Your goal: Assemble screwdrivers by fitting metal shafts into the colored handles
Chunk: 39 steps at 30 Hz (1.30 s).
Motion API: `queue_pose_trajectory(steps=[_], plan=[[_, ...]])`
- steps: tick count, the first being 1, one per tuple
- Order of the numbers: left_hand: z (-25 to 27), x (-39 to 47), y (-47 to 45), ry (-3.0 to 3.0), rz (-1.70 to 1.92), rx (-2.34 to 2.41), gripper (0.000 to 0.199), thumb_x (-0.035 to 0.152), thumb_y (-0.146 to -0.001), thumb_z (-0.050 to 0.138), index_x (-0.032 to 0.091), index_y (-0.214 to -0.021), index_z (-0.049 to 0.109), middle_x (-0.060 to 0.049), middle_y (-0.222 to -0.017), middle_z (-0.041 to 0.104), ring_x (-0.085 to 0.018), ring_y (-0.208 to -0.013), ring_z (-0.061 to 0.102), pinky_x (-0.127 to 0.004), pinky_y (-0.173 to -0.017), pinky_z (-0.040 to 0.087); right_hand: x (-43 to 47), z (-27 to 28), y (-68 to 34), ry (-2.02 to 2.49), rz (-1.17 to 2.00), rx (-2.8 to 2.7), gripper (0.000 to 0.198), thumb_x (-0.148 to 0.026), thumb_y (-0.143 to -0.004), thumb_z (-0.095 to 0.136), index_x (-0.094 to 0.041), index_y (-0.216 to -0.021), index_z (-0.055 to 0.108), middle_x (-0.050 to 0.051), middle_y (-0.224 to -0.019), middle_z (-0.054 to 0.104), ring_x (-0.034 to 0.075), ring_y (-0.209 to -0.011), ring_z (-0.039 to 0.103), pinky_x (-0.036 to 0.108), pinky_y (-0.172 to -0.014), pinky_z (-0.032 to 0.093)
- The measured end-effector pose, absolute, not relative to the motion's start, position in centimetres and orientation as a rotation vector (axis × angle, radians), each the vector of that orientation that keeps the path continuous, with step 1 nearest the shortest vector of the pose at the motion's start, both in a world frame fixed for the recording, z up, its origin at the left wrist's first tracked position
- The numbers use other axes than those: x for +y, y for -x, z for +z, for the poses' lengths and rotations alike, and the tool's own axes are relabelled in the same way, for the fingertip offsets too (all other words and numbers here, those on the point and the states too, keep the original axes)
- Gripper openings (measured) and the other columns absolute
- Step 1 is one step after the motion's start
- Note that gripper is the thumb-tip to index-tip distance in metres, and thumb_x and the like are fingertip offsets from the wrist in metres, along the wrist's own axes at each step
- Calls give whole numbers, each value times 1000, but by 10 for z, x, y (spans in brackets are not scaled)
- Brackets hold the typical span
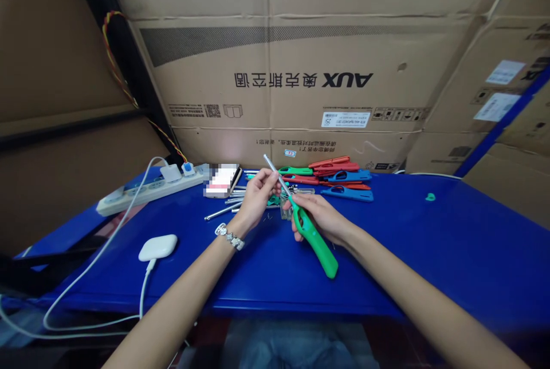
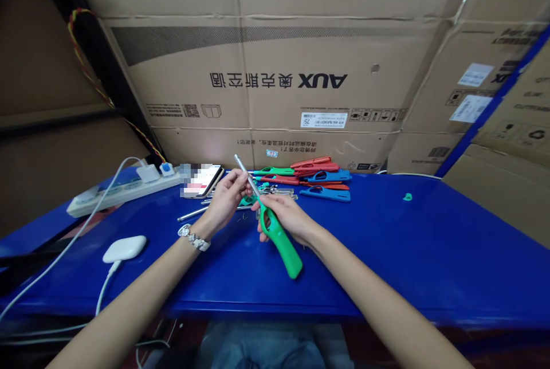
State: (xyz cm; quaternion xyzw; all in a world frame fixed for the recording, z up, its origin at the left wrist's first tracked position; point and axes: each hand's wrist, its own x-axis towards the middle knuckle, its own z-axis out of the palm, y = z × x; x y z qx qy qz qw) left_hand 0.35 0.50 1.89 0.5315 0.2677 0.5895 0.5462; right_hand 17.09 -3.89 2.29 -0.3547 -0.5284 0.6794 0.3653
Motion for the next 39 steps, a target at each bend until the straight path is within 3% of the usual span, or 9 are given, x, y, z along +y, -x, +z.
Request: queue_pose_trajectory(steps=[8, 11, 14, 21, 24, 28, 31, 33, 39], plan=[[20, 1, -5, -1283, 1334, 644, 34, 48, -79, 73, 17, -81, 59, 3, -70, 56, -7, -62, 54, -19, -63, 47, -43, 19, -165, 692, 1852, -1256, 31, -43, -83, 71, -13, -85, 64, 5, -74, 69, 17, -65, 69, 32, -69, 58], [19, 2, -5, -1270, 1345, 630, 35, 48, -78, 74, 17, -81, 57, 4, -69, 56, -7, -62, 54, -18, -63, 48, -42, 15, -164, 680, 1861, -1192, 30, -43, -82, 71, -14, -87, 63, 0, -70, 63, 13, -56, 63, 27, -54, 54], [19, 3, -5, -1253, 1359, 621, 38, 49, -77, 75, 18, -80, 54, 4, -69, 56, -6, -62, 55, -18, -63, 48, -41, 14, -165, 720, 1832, -1172, 33, -46, -82, 71, -15, -88, 63, -5, -63, 55, 8, -43, 50, 20, -38, 41], [19, 2, -6, -1258, 1362, 624, 39, 49, -78, 74, 18, -78, 52, 4, -69, 57, -6, -62, 55, -18, -63, 48, -42, 15, -162, 724, 1813, -1196, 34, -51, -87, 65, -17, -91, 61, -9, -51, 46, 5, -34, 35, 16, -31, 29], [19, 2, -6, -1248, 1379, 612, 38, 50, -78, 74, 18, -78, 52, 5, -68, 55, -6, -61, 54, -18, -61, 47, -43, 17, -163, 717, 1890, -1172, 34, -50, -90, 59, -17, -95, 62, -8, -49, 45, 8, -35, 40, 19, -34, 35], [21, 2, -5, -1218, 1394, 570, 34, 47, -81, 72, 19, -81, 53, 5, -70, 54, -7, -63, 55, -18, -62, 47, -47, 22, -166, 747, 1993, -1203, 36, -49, -91, 56, -14, -93, 65, 1, -62, 60, 16, -51, 60, 24, -38, 45], [21, 2, -4, -1215, 1336, 540, 31, 46, -82, 71, 19, -84, 55, 4, -74, 55, -7, -66, 56, -18, -63, 47, -49, 22, -165, 664, 1949, -1217, 29, -42, -86, 65, -13, -87, 65, 5, -72, 66, 18, -64, 66, 30, -55, 56], [20, 1, -5, -1215, 1313, 531, 30, 45, -83, 70, 19, -87, 56, 3, -76, 54, -7, -66, 55, -18, -62, 46, -49, 21, -162, 614, 1899, -1200, 27, -39, -82, 71, -13, -85, 65, 5, -74, 66, 16, -67, 66, 31, -65, 57], [21, 0, -6, -1198, 1327, 521, 33, 47, -80, 72, 20, -85, 54, 4, -75, 54, -8, -66, 55, -19, -62, 46, -52, 21, -159, 657, 1931, -1095, 28, -42, -83, 71, -16, -86, 61, -3, -68, 55, 8, -52, 52, 20, -43, 43]])
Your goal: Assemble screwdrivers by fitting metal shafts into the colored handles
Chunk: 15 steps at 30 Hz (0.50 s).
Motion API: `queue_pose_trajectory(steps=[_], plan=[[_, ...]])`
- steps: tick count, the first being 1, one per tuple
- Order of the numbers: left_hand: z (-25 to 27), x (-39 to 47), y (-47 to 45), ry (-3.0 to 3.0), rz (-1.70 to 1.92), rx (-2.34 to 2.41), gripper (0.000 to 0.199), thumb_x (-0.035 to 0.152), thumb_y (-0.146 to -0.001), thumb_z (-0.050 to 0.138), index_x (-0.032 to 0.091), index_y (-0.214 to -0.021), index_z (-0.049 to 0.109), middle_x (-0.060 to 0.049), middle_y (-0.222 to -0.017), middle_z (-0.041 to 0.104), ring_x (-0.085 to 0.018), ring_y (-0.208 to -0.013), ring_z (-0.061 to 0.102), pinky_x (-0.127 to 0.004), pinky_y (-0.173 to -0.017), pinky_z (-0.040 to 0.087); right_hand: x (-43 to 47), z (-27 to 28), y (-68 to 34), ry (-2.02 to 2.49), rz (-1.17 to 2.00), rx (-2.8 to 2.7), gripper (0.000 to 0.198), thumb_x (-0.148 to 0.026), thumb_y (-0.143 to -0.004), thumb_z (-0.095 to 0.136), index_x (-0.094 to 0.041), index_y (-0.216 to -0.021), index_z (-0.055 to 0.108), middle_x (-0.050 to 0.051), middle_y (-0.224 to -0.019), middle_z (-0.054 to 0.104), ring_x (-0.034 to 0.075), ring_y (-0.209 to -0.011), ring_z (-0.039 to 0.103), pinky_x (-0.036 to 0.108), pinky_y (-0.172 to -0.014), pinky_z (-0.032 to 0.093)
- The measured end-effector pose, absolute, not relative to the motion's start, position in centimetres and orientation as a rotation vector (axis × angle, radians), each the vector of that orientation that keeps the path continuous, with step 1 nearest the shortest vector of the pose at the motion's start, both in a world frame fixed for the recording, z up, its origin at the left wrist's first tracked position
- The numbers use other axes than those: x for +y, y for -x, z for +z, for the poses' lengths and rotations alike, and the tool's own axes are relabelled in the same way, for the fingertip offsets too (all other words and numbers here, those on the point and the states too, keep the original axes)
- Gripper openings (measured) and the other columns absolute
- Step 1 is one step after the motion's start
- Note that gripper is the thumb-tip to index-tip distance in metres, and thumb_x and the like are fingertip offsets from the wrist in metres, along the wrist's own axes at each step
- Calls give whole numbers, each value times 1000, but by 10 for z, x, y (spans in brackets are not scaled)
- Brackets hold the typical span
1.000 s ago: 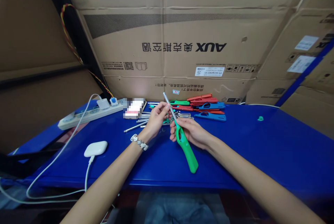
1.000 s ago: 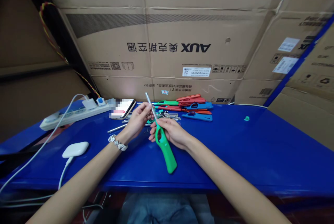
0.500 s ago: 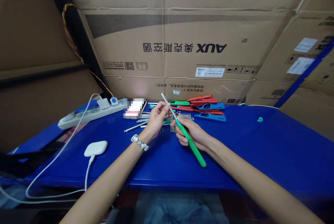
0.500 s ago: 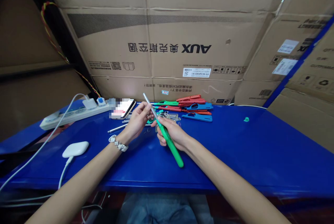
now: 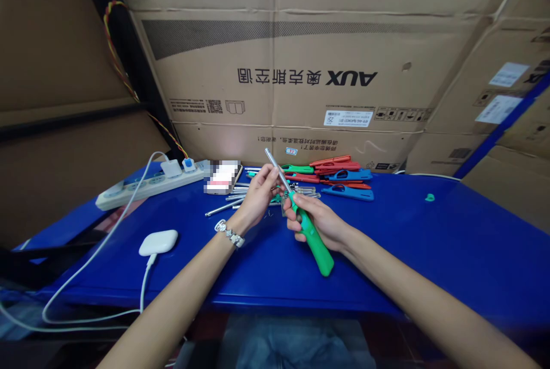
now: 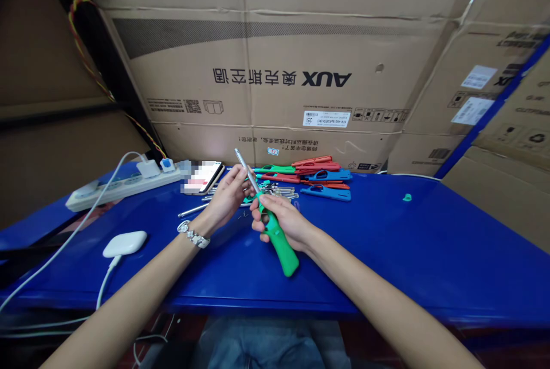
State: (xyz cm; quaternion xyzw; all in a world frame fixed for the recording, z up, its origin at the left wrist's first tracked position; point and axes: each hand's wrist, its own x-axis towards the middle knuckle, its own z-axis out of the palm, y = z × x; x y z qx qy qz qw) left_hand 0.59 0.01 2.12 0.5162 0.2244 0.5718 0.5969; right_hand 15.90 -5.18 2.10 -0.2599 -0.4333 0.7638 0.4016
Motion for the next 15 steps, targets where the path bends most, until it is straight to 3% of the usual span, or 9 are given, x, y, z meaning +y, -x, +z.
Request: queue_pose_trajectory(steps=[8, 12, 15], plan=[[24, -2, -6, -1215, 1323, 521, 36, 49, -79, 73, 19, -83, 53, 4, -73, 55, -8, -63, 54, -19, -61, 45, -53, 22, -161, 729, 1976, -1070, 33, -51, -86, 66, -19, -87, 57, -7, -60, 50, 5, -41, 43, 15, -34, 31], [23, -2, -7, -1206, 1313, 538, 36, 49, -79, 74, 18, -83, 55, 4, -72, 54, -7, -65, 54, -19, -63, 46, -51, 19, -160, 659, 1929, -1142, 34, -47, -84, 70, -15, -86, 60, -2, -66, 61, 11, -53, 59, 25, -51, 50], [22, -2, -8, -1208, 1295, 539, 36, 50, -79, 73, 18, -83, 56, 4, -72, 54, -7, -65, 53, -18, -63, 46, -51, 19, -159, 602, 1892, -1175, 32, -41, -80, 75, -13, -84, 61, 3, -72, 65, 15, -65, 66, 29, -64, 54]])
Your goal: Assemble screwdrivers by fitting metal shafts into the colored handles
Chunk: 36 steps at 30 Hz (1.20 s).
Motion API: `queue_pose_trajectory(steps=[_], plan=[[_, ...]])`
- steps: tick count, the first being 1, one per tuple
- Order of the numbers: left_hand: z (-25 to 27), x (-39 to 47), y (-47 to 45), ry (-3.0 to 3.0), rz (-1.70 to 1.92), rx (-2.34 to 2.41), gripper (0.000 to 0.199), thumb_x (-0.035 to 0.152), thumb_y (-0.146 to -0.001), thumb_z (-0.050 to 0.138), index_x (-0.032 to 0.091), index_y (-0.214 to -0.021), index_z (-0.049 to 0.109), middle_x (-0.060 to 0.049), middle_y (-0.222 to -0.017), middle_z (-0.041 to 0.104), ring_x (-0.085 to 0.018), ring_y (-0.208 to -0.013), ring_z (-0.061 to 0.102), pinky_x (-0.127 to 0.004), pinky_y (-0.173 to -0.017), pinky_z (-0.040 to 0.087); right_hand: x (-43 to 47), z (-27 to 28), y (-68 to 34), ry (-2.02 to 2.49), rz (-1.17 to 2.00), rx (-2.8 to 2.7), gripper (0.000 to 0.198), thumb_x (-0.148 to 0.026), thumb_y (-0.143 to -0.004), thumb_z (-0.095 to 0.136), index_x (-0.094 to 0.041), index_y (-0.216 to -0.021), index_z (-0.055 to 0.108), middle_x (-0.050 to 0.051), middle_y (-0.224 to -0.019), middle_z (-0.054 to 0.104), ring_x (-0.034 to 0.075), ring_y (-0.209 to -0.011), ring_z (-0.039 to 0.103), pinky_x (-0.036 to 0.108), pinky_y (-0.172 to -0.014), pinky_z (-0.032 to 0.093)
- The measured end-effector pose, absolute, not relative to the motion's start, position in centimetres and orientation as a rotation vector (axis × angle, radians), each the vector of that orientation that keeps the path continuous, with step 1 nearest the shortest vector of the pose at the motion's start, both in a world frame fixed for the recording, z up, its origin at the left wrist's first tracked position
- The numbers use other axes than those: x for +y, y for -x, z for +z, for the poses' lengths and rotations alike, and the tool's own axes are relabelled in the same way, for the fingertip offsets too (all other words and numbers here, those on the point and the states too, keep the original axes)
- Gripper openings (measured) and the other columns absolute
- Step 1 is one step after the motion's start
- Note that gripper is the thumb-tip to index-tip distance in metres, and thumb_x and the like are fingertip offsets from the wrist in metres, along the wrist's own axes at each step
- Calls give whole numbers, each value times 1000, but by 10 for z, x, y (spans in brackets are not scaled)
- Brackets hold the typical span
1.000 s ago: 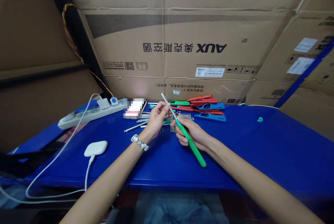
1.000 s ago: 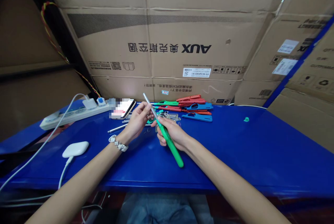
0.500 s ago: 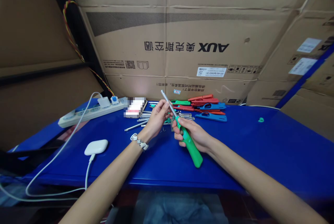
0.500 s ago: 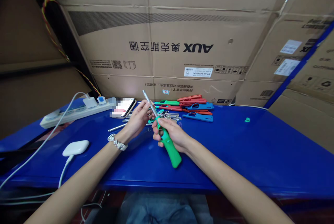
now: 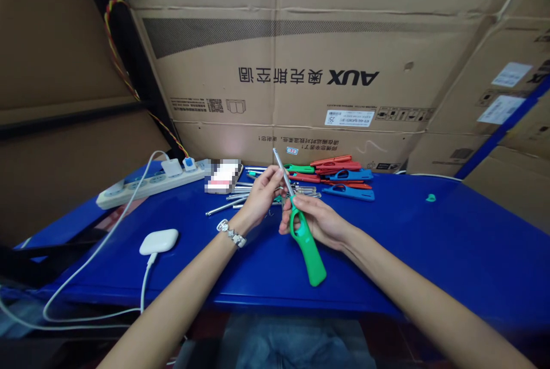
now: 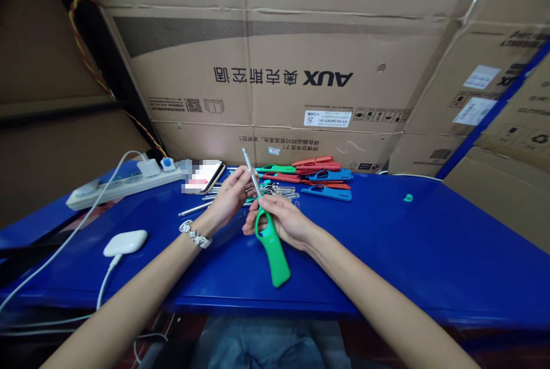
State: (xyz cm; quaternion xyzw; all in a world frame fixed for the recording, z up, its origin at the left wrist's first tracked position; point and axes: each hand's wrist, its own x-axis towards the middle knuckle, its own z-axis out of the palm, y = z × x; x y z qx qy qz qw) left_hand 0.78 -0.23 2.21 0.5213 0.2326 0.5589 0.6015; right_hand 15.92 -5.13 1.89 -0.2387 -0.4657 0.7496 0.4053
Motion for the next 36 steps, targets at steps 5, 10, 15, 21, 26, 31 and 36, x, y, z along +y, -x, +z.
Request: queue_pose_trajectory(steps=[5, 10, 15, 21, 26, 31, 36], plan=[[21, -2, -8, -1196, 1309, 529, 35, 49, -79, 74, 19, -85, 56, 4, -73, 55, -7, -66, 53, -18, -64, 46, -52, 22, -157, 625, 1887, -1093, 35, -44, -77, 77, -16, -83, 58, -6, -60, 51, 7, -49, 49, 22, -49, 46], [21, -3, -9, -1205, 1302, 557, 37, 49, -76, 76, 18, -83, 56, 4, -71, 55, -7, -65, 53, -17, -64, 46, -56, 26, -154, 740, 1894, -1075, 36, -51, -82, 71, -21, -87, 53, -10, -56, 42, 5, -40, 37, 18, -37, 40], [23, -5, -8, -1221, 1252, 559, 34, 49, -80, 72, 18, -84, 58, 4, -71, 55, -6, -56, 48, -19, -58, 43, -57, 28, -152, 776, 1914, -1075, 37, -58, -86, 63, -23, -90, 52, -12, -51, 39, 5, -36, 32, 17, -34, 38], [17, -10, -9, -1409, 1015, 578, 33, 44, -76, 78, 14, -84, 68, 1, -72, 58, -9, -65, 51, -21, -63, 41, -52, 30, -159, 810, 1917, -1007, 42, -61, -87, 60, -20, -85, 51, -9, -52, 44, 6, -38, 38, 19, -37, 41], [26, 2, -3, -1108, 1245, 548, 30, 42, -75, 79, 15, -83, 68, -1, -80, 65, -10, -70, 57, -22, -68, 46, -53, 28, -161, 806, 1991, -1067, 41, -61, -89, 55, -20, -92, 55, -7, -54, 48, 8, -41, 44, 20, -39, 43], [47, 23, 16, -703, 1517, 510, 23, 41, -86, 69, 19, -81, 62, -1, -88, 70, -12, -82, 65, -24, -76, 50, -59, 23, -155, 854, 2008, -1193, 29, -48, -90, 59, -20, -89, 56, -7, -55, 49, 9, -41, 46, 21, -38, 44], [44, 22, 25, -969, 1552, 651, 22, 41, -84, 69, 20, -87, 67, -2, -89, 68, -13, -81, 63, -25, -73, 49, -56, 25, -157, 862, 1959, -1163, 26, -44, -90, 58, -19, -90, 57, -6, -56, 50, 10, -43, 49, 22, -39, 47]])
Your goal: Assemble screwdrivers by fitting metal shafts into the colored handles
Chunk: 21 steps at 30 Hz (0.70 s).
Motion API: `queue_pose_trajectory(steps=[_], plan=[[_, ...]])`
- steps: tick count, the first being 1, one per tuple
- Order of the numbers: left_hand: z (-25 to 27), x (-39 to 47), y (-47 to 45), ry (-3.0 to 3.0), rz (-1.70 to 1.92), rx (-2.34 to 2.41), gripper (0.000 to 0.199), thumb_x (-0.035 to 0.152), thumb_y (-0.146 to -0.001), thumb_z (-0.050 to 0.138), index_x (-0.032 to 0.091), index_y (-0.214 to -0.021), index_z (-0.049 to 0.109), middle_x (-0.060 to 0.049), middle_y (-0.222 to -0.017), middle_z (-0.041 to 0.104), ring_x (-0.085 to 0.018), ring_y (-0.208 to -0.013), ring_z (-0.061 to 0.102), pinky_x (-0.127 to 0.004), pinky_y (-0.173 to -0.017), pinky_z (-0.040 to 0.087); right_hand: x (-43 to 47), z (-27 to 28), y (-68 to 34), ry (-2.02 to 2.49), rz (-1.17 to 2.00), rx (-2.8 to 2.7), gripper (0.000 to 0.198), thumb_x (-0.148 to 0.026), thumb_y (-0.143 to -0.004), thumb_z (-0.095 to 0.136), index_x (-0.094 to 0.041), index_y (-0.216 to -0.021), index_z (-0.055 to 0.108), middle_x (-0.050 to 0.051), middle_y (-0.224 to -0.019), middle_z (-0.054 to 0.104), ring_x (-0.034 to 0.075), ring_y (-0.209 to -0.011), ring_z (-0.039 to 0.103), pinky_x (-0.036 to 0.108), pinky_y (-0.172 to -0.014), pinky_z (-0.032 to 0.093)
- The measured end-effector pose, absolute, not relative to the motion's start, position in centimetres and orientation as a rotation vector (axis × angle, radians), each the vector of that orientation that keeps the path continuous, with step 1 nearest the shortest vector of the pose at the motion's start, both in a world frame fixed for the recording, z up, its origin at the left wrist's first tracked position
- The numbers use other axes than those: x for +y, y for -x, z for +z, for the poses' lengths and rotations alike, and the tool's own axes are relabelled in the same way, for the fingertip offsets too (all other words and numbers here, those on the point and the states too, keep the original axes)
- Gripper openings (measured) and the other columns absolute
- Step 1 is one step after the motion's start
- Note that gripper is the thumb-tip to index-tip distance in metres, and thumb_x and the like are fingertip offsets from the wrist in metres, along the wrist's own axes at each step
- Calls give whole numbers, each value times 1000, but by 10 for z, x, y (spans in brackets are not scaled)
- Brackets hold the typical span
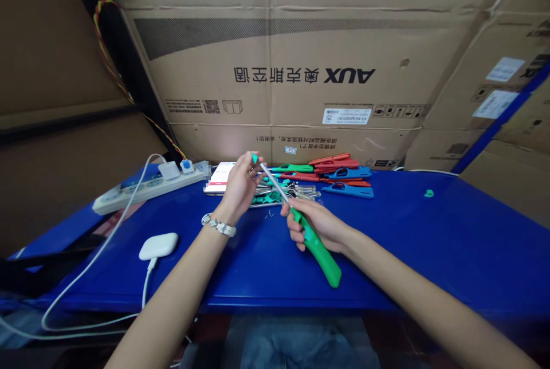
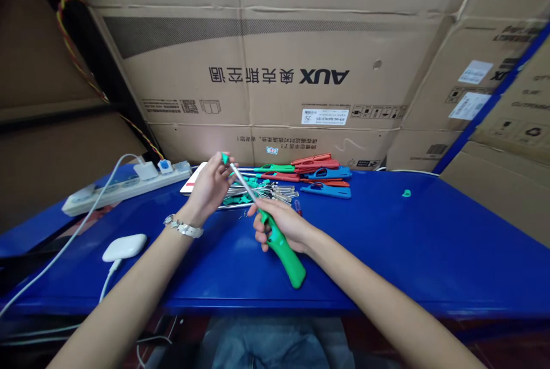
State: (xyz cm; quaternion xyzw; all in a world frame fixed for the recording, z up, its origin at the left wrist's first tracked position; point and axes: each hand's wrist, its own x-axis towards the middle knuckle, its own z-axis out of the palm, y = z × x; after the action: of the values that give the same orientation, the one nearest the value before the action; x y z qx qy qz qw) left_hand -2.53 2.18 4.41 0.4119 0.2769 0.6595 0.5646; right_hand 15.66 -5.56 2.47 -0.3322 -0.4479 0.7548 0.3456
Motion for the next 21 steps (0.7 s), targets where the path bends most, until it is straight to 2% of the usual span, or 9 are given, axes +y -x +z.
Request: queue_pose_trajectory(steps=[3, 5, 9, 13, 17, 19, 21], plan=[[39, 18, 34, -1570, 1461, 858, 21, 37, -78, 74, 20, -90, 73, -3, -89, 66, -14, -78, 59, -25, -68, 47, -49, 30, -165, 872, 1882, -1062, 22, -41, -91, 56, -19, -88, 56, -6, -55, 50, 10, -44, 49, 23, -41, 48], [35, 17, 41, -1938, 1259, 924, 17, 31, -75, 76, 20, -87, 75, -4, -85, 66, -15, -74, 58, -25, -68, 45, -45, 32, -171, 890, 1855, -1019, 21, -40, -92, 54, -19, -88, 56, -6, -55, 50, 10, -45, 50, 23, -42, 48], [25, 18, 51, -2208, 883, 895, 11, 22, -74, 71, 20, -83, 76, -3, -75, 70, -15, -64, 59, -26, -62, 44, -40, 31, -177, 924, 1829, -1007, 19, -39, -91, 54, -20, -87, 56, -5, -56, 51, 11, -46, 51, 24, -43, 49], [13, 23, 53, -2337, 855, 835, 8, 18, -70, 71, 22, -77, 74, 0, -66, 69, -15, -58, 61, -23, -56, 43, -39, 27, -177, 935, 1834, -1021, 19, -39, -90, 57, -20, -88, 56, -5, -57, 53, 12, -48, 52, 25, -44, 49], [7, 26, 53, -2500, 912, 891, 5, 22, -69, 75, 23, -74, 73, 0, -69, 67, -16, -61, 61, -25, -58, 42, -39, 25, -175, 930, 1822, -1032, 15, -34, -88, 56, -19, -90, 58, -3, -60, 54, 13, -50, 54, 26, -46, 50], [8, 27, 52, -2546, 936, 941, 5, 24, -70, 76, 23, -75, 74, -1, -72, 66, -18, -65, 60, -26, -61, 42, -38, 24, -175, 890, 1821, -1027, 15, -28, -85, 56, -18, -95, 61, -1, -65, 58, 15, -54, 58, 30, -50, 53], [12, 24, 49, -2521, 940, 976, 7, 26, -73, 74, 22, -79, 74, -3, -75, 66, -18, -68, 60, -27, -63, 42, -38, 23, -175, 808, 1836, -1019, 25, -20, -78, 56, -16, -102, 62, 3, -73, 62, 17, -62, 62, 34, -58, 56]])
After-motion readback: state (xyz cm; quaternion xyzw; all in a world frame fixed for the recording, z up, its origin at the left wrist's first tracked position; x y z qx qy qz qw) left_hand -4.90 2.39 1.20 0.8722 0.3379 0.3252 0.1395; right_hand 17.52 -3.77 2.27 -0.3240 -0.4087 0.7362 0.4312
